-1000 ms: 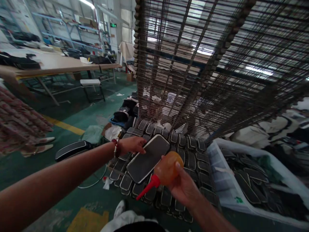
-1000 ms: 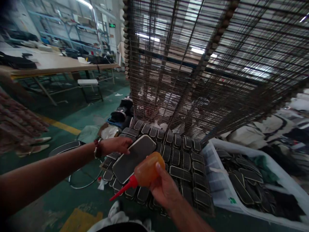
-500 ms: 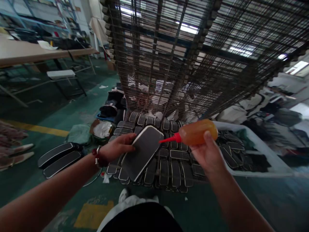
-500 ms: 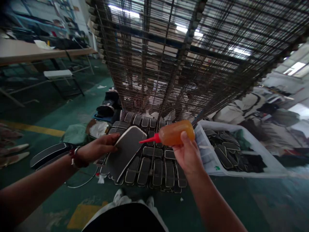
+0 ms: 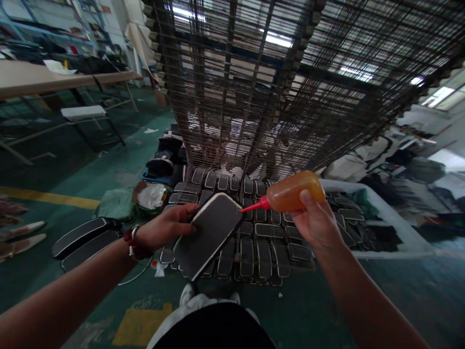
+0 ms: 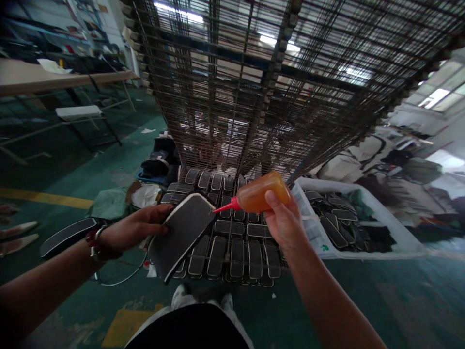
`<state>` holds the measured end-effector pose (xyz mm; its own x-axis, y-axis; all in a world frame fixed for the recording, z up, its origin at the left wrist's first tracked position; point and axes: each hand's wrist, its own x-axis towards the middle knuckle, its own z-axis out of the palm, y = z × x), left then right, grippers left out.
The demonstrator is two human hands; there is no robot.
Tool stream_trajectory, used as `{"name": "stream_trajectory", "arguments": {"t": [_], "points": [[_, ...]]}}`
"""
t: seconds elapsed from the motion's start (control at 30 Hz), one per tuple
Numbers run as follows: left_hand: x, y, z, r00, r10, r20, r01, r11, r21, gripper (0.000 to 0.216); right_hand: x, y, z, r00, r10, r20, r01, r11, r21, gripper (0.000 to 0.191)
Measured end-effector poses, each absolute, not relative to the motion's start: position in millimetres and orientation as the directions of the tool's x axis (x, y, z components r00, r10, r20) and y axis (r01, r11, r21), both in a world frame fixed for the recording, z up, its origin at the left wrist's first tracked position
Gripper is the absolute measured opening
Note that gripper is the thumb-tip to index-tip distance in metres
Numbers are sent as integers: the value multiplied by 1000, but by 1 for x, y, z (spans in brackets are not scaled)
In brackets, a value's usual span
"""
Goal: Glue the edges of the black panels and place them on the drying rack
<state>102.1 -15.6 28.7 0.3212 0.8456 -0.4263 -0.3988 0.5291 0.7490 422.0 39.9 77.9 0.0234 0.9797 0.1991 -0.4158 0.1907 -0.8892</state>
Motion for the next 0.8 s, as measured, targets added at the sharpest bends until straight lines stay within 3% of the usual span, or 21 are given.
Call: {"name": "stream_trajectory", "arguments": {"t": [0.1,0.2,0.8], "points": [[97,-17,23,438,853,-284,-253,420,872,42,420,38,75,33,988,151,-423,151,-894,45],[94,-19,21,453,858,-243,-211,367,906,40,418,37,72,63,988,141,-439,154,-885,44],[106,-27,23,406,868,-287,-332,432,839,35,412,19,49,152,984,91,-494,156,-855,44]]}}
